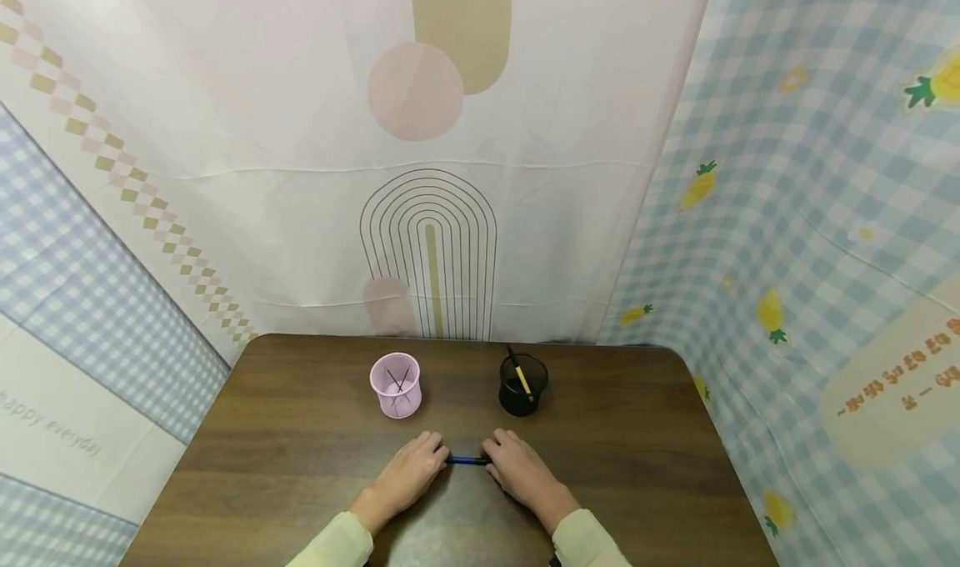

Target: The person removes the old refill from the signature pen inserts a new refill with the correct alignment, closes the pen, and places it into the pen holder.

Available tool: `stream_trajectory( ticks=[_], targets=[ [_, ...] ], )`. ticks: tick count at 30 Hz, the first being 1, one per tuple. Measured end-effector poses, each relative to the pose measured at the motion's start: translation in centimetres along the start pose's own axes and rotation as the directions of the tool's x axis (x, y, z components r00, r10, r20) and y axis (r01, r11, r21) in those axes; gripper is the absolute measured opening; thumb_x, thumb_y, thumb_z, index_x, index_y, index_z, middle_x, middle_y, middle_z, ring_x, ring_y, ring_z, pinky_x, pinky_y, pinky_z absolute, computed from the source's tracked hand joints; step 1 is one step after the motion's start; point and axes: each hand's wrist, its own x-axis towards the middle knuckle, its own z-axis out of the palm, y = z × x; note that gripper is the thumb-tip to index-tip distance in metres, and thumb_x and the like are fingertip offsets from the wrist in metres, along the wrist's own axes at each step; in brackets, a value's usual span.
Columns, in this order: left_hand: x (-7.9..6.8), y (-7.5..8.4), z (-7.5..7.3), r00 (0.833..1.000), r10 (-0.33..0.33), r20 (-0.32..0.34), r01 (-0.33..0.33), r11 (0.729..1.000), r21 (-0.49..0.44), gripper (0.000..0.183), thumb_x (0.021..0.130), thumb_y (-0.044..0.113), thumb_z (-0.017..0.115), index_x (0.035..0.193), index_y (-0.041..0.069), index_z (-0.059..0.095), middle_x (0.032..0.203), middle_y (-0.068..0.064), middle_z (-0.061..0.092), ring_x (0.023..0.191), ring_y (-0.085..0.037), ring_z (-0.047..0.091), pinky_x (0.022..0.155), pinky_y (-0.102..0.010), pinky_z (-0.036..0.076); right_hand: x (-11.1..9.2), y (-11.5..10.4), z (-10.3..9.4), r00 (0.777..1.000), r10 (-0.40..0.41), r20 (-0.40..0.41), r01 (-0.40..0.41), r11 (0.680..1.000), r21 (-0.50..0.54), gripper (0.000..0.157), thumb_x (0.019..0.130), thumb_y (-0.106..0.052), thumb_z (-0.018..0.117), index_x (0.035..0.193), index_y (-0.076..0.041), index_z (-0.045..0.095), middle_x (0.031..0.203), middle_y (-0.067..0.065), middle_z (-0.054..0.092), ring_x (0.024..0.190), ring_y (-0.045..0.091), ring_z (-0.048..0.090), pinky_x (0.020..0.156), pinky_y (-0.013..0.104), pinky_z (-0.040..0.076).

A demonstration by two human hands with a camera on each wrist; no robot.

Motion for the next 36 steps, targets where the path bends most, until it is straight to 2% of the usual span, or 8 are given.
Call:
stream_trajectory(
  ticks=[10, 14, 19, 24, 29, 36],
  targets=[
    [0.1, 0.0, -0.2, 1.000, -0.001, -0.023, 0.000, 1.000, -0.028, 0.018, 0.082, 0.023, 0.084, 0.086, 0.016, 0.069, 0.088, 0.001, 0.056, 0.079, -0.016, 0.054, 0.065, -0.027, 0.049, 0.0, 0.0, -0.2, 1.000, -0.007, -0.020, 0.007, 1.000, -0.007, 0.013, 0.095, -0.024, 0.075, 0.102, -0.019, 0.066, 0.097, -0.006, 0.060, 0.086, 0.010, 0.053, 0.075, 0.028, 0.052],
    [0.2, 0.0, -0.3, 0.999, -0.025, -0.033, 0.023, 0.998, -0.059, 0.019, 0.081, 0.023, 0.084, 0.086, 0.015, 0.067, 0.087, 0.001, 0.056, 0.079, -0.016, 0.054, 0.064, -0.028, 0.049, 0.0, 0.1, -0.4, 0.999, -0.013, -0.044, 0.013, 1.000, -0.002, 0.013, 0.095, -0.024, 0.075, 0.103, -0.018, 0.066, 0.097, -0.006, 0.063, 0.085, 0.009, 0.052, 0.074, 0.027, 0.051],
    [0.4, 0.0, -0.6, 0.996, -0.072, -0.047, 0.067, 0.992, -0.107, 0.018, 0.083, 0.022, 0.082, 0.086, 0.015, 0.065, 0.087, 0.002, 0.055, 0.079, -0.017, 0.054, 0.065, -0.029, 0.049, -0.1, 0.2, -0.9, 0.993, -0.037, -0.114, 0.039, 0.999, 0.016, 0.012, 0.094, -0.022, 0.076, 0.101, -0.019, 0.066, 0.096, -0.007, 0.063, 0.085, 0.009, 0.051, 0.074, 0.027, 0.050],
    [0.8, -0.2, -1.3, 0.990, -0.109, -0.090, 0.097, 0.987, -0.126, 0.020, 0.084, 0.023, 0.082, 0.085, 0.016, 0.064, 0.086, 0.002, 0.054, 0.077, -0.016, 0.053, 0.064, -0.029, 0.047, -0.1, 0.1, -2.0, 0.978, -0.061, -0.198, 0.067, 0.998, 0.022, 0.012, 0.094, -0.021, 0.076, 0.100, -0.019, 0.066, 0.096, -0.008, 0.062, 0.086, 0.010, 0.052, 0.076, 0.028, 0.051],
    [1.6, -0.5, -2.0, 0.981, -0.104, -0.161, 0.086, 0.989, -0.117, 0.020, 0.083, 0.022, 0.081, 0.083, 0.015, 0.062, 0.084, 0.001, 0.054, 0.075, -0.018, 0.053, 0.062, -0.030, 0.044, -0.1, -0.1, -3.3, 0.965, -0.071, -0.253, 0.087, 0.995, 0.052, 0.012, 0.093, -0.018, 0.077, 0.101, -0.018, 0.069, 0.098, -0.008, 0.063, 0.088, 0.010, 0.053, 0.077, 0.028, 0.051],
    [3.0, -1.1, -3.3, 0.970, -0.077, -0.229, 0.056, 0.994, -0.099, 0.012, 0.084, 0.018, 0.073, 0.081, 0.013, 0.062, 0.083, 0.000, 0.053, 0.075, -0.020, 0.052, 0.062, -0.030, 0.042, 0.0, 0.3, -5.0, 0.919, -0.124, -0.375, 0.156, 0.986, 0.057, 0.017, 0.088, -0.012, 0.081, 0.101, -0.015, 0.071, 0.096, -0.006, 0.064, 0.085, 0.010, 0.053, 0.074, 0.027, 0.051]
  ],
)
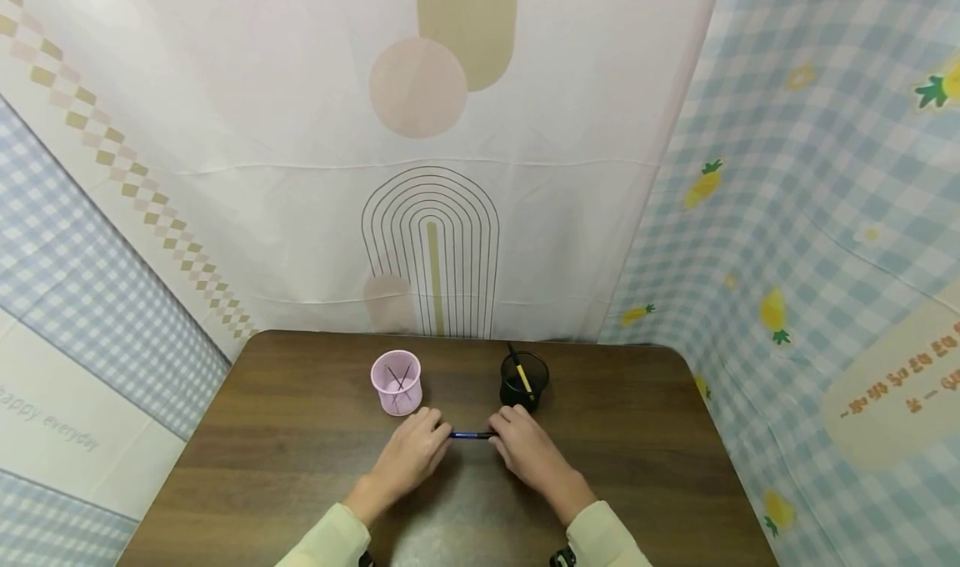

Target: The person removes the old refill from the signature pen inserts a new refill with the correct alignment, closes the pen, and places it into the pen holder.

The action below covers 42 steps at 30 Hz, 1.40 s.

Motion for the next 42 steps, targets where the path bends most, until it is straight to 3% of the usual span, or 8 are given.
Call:
stream_trajectory(
  ticks=[6, 13, 21, 31, 42],
  targets=[
    [1.9, -0.4, -1.2, 0.999, 0.022, -0.049, -0.020, 0.999, 0.029, 0.009, 0.081, 0.013, 0.072, 0.083, 0.012, 0.064, 0.083, -0.002, 0.054, 0.075, -0.022, 0.052, 0.063, -0.031, 0.041, 0.9, 0.3, -1.4, 0.999, -0.014, -0.043, 0.013, 1.000, -0.015, 0.018, 0.087, -0.010, 0.082, 0.100, -0.015, 0.070, 0.095, -0.005, 0.064, 0.084, 0.011, 0.054, 0.073, 0.029, 0.051],
    [3.6, -0.5, -2.6, 0.999, 0.022, -0.037, -0.021, 0.999, 0.041, 0.002, 0.086, 0.010, 0.065, 0.088, 0.012, 0.066, 0.085, -0.002, 0.056, 0.077, -0.022, 0.054, 0.064, -0.031, 0.042, 1.6, 0.3, -3.0, 0.997, -0.027, -0.076, 0.026, 1.000, -0.014, 0.017, 0.088, -0.010, 0.081, 0.101, -0.015, 0.070, 0.097, -0.003, 0.065, 0.087, 0.014, 0.057, 0.075, 0.032, 0.053],
    [5.0, -0.5, -4.0, 0.994, 0.042, -0.102, -0.038, 0.998, 0.046, 0.019, 0.094, 0.012, 0.050, 0.087, 0.011, 0.068, 0.085, -0.002, 0.057, 0.075, -0.021, 0.053, 0.062, -0.030, 0.041, 2.1, 0.0, -4.7, 0.992, -0.040, -0.118, 0.039, 0.999, -0.004, 0.016, 0.090, -0.010, 0.078, 0.103, -0.015, 0.070, 0.100, -0.003, 0.066, 0.088, 0.014, 0.055, 0.075, 0.032, 0.052],
    [6.5, -0.5, -6.3, 0.993, 0.029, -0.113, -0.031, 0.999, -0.016, 0.010, 0.095, 0.013, 0.062, 0.093, 0.010, 0.071, 0.091, -0.002, 0.061, 0.080, -0.020, 0.056, 0.065, -0.029, 0.045, 2.9, -0.5, -7.2, 0.983, -0.078, -0.165, 0.085, 0.996, 0.037, 0.019, 0.089, -0.006, 0.078, 0.104, -0.012, 0.069, 0.101, -0.002, 0.067, 0.088, 0.014, 0.055, 0.075, 0.031, 0.050],
    [8.0, -0.3, -8.6, 0.995, 0.016, -0.094, -0.018, 1.000, -0.023, 0.008, 0.092, 0.018, 0.074, 0.096, 0.011, 0.072, 0.093, -0.001, 0.061, 0.083, -0.019, 0.056, 0.065, -0.030, 0.043, 3.8, -1.3, -9.6, 0.978, -0.083, -0.190, 0.091, 0.995, 0.036, 0.020, 0.087, -0.005, 0.080, 0.103, -0.012, 0.069, 0.101, 0.000, 0.066, 0.090, 0.016, 0.057, 0.076, 0.033, 0.051]
  ],
)
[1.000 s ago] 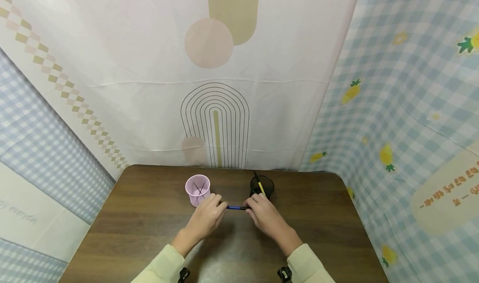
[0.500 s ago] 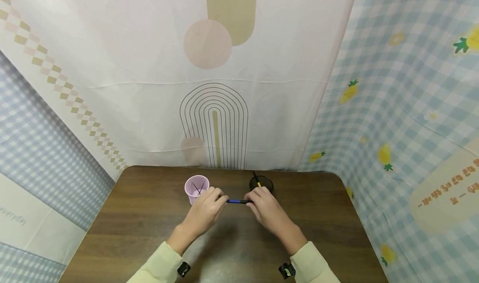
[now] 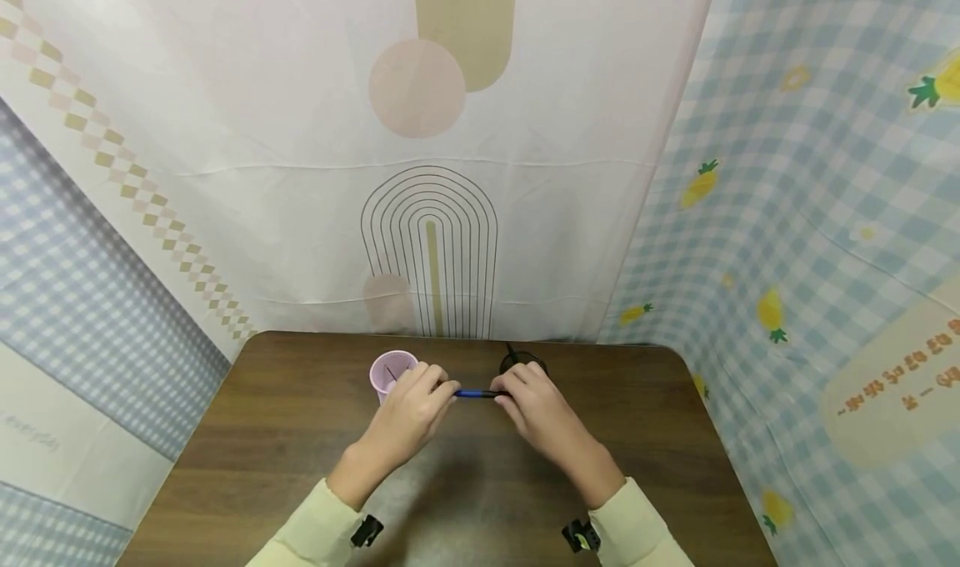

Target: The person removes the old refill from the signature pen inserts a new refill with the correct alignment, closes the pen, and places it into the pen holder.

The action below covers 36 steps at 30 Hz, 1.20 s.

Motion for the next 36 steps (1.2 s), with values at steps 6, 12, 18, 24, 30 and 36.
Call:
stream_trajectory(
  ticks=[6, 12, 18, 24, 30, 36],
  targets=[
    [0.9, -0.1, -1.0, 1.000, 0.001, -0.013, -0.002, 0.999, -0.039, 0.009, 0.091, 0.018, 0.076, 0.096, 0.011, 0.073, 0.093, -0.002, 0.061, 0.084, -0.019, 0.056, 0.066, -0.029, 0.044, 0.6, -0.3, -1.1, 1.000, 0.003, -0.001, -0.003, 1.000, 0.026, 0.025, 0.084, -0.003, 0.082, 0.104, -0.011, 0.070, 0.105, 0.000, 0.067, 0.091, 0.016, 0.057, 0.077, 0.033, 0.051],
    [1.2, -0.1, -1.5, 1.000, -0.004, -0.026, 0.002, 0.997, -0.083, 0.009, 0.091, 0.016, 0.076, 0.097, 0.010, 0.074, 0.093, -0.002, 0.062, 0.083, -0.019, 0.055, 0.066, -0.028, 0.045, 0.8, -0.4, -1.8, 0.999, 0.035, -0.002, -0.034, 0.995, 0.095, 0.028, 0.084, -0.003, 0.082, 0.108, -0.011, 0.070, 0.108, -0.001, 0.068, 0.093, 0.015, 0.058, 0.075, 0.031, 0.052],
    [1.3, 0.0, -1.7, 1.000, -0.004, -0.029, 0.002, 0.996, -0.085, 0.010, 0.092, 0.017, 0.076, 0.098, 0.009, 0.074, 0.094, -0.002, 0.062, 0.083, -0.018, 0.055, 0.066, -0.028, 0.044, 0.9, -0.7, -2.2, 0.972, 0.206, 0.109, -0.223, 0.958, 0.179, 0.027, 0.094, -0.015, 0.076, 0.120, -0.015, 0.070, 0.113, -0.001, 0.069, 0.090, 0.011, 0.059, 0.071, 0.026, 0.051],
    [1.5, 0.0, -1.9, 0.999, -0.002, -0.032, -0.001, 0.995, -0.095, 0.012, 0.092, 0.016, 0.077, 0.101, 0.009, 0.074, 0.095, -0.002, 0.062, 0.083, -0.018, 0.054, 0.065, -0.027, 0.043, 1.3, -1.0, -2.1, 0.912, 0.362, 0.191, -0.405, 0.869, 0.286, 0.014, 0.099, -0.018, 0.070, 0.112, -0.019, 0.074, 0.107, -0.003, 0.073, 0.079, 0.004, 0.059, 0.068, 0.025, 0.052],
    [1.6, 0.0, -2.2, 0.999, -0.010, -0.044, 0.005, 0.993, -0.114, 0.014, 0.090, 0.015, 0.079, 0.101, 0.008, 0.074, 0.093, -0.002, 0.062, 0.082, -0.018, 0.053, 0.065, -0.026, 0.043, 1.4, -1.1, -2.1, 0.853, 0.471, 0.225, -0.522, 0.778, 0.351, 0.010, 0.099, -0.020, 0.070, 0.106, -0.024, 0.075, 0.098, -0.004, 0.074, 0.068, 0.008, 0.057, 0.060, 0.026, 0.049],
    [1.6, 0.1, -2.4, 0.998, -0.013, -0.055, 0.006, 0.993, -0.117, 0.015, 0.088, 0.015, 0.080, 0.100, 0.008, 0.075, 0.093, -0.002, 0.062, 0.082, -0.017, 0.053, 0.066, -0.027, 0.044, 1.4, -1.3, -2.3, 0.848, 0.484, 0.213, -0.529, 0.758, 0.381, 0.008, 0.097, -0.017, 0.072, 0.103, -0.018, 0.077, 0.098, -0.002, 0.075, 0.072, 0.007, 0.061, 0.062, 0.025, 0.051]
  ],
)
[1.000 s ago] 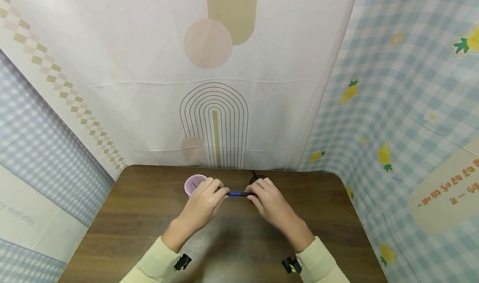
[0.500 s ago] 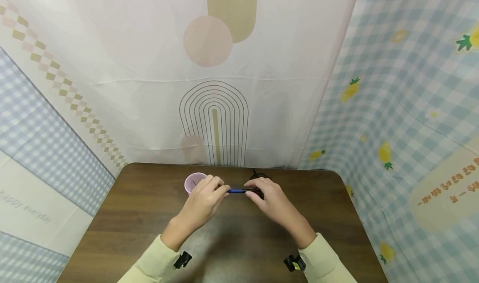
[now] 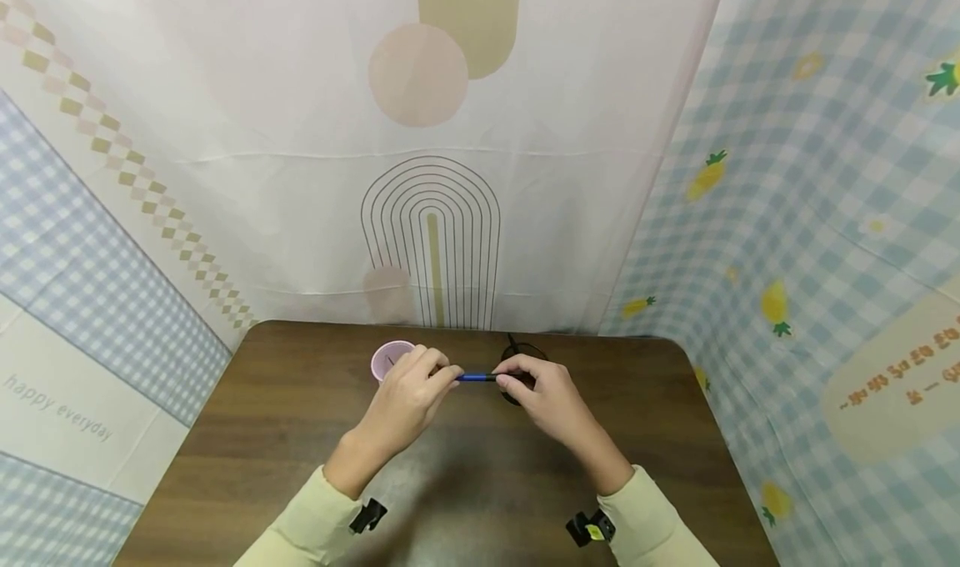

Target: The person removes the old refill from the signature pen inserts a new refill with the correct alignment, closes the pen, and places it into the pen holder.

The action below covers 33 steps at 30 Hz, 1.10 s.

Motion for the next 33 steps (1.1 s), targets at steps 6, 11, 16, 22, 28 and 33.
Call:
stream_trajectory(
  ticks=[6, 11, 16, 22, 28, 33],
  targets=[
    [0.0, 0.0, -0.1, 1.000, -0.006, -0.014, 0.006, 1.000, -0.007, 0.012, 0.088, 0.014, 0.080, 0.099, 0.009, 0.076, 0.092, -0.003, 0.062, 0.082, -0.018, 0.055, 0.066, -0.027, 0.044, -0.2, 0.0, 0.2, 0.999, -0.012, -0.044, 0.013, 1.000, 0.027, 0.008, 0.095, -0.018, 0.075, 0.101, -0.014, 0.079, 0.097, 0.002, 0.076, 0.071, 0.012, 0.063, 0.061, 0.025, 0.052],
    [0.1, 0.0, -0.2, 1.000, -0.009, -0.022, 0.008, 1.000, -0.012, 0.011, 0.088, 0.012, 0.080, 0.098, 0.009, 0.077, 0.090, -0.003, 0.062, 0.082, -0.018, 0.055, 0.066, -0.027, 0.045, -0.5, 0.1, 0.6, 0.996, -0.004, -0.092, 0.009, 0.999, 0.048, 0.009, 0.093, -0.019, 0.076, 0.100, -0.016, 0.080, 0.092, 0.001, 0.077, 0.066, 0.013, 0.059, 0.057, 0.024, 0.049],
    [0.2, 0.0, -0.1, 1.000, -0.008, -0.030, 0.008, 1.000, -0.013, 0.009, 0.088, 0.011, 0.080, 0.096, 0.009, 0.077, 0.089, -0.003, 0.062, 0.081, -0.018, 0.054, 0.066, -0.027, 0.044, -0.8, 0.6, 1.1, 0.987, -0.059, -0.152, 0.068, 0.996, 0.055, 0.009, 0.092, -0.018, 0.077, 0.100, -0.017, 0.081, 0.094, -0.001, 0.078, 0.067, 0.006, 0.059, 0.058, 0.024, 0.051],
    [0.3, -0.1, 0.0, 0.999, 0.001, -0.037, -0.001, 1.000, -0.012, 0.008, 0.088, 0.012, 0.079, 0.095, 0.009, 0.077, 0.086, -0.002, 0.060, 0.078, -0.017, 0.052, 0.065, -0.027, 0.044, -0.9, 1.1, 1.7, 0.960, -0.177, -0.218, 0.193, 0.979, 0.057, 0.013, 0.090, -0.011, 0.078, 0.102, -0.014, 0.082, 0.096, 0.003, 0.079, 0.072, 0.005, 0.061, 0.058, 0.021, 0.050],
    [0.3, -0.1, -0.2, 1.000, -0.010, 0.019, 0.011, 0.999, -0.031, 0.007, 0.090, 0.013, 0.078, 0.097, 0.010, 0.079, 0.087, -0.002, 0.061, 0.079, -0.017, 0.052, 0.068, -0.025, 0.046, -0.9, 1.6, 2.1, 0.918, -0.290, -0.272, 0.311, 0.950, 0.037, 0.018, 0.086, 0.000, 0.079, 0.102, -0.008, 0.082, 0.096, 0.006, 0.078, 0.084, 0.009, 0.069, 0.067, 0.014, 0.052],
    [0.2, 0.0, -0.3, 0.996, -0.037, 0.079, 0.041, 0.998, -0.051, 0.007, 0.093, 0.014, 0.076, 0.099, 0.011, 0.079, 0.088, -0.001, 0.062, 0.081, -0.017, 0.053, 0.071, -0.025, 0.048, -0.9, 2.0, 2.3, 0.924, -0.271, -0.270, 0.295, 0.954, 0.053, 0.020, 0.085, -0.001, 0.080, 0.101, -0.013, 0.081, 0.100, 0.004, 0.078, 0.087, 0.008, 0.070, 0.069, 0.014, 0.054]
  ],
)
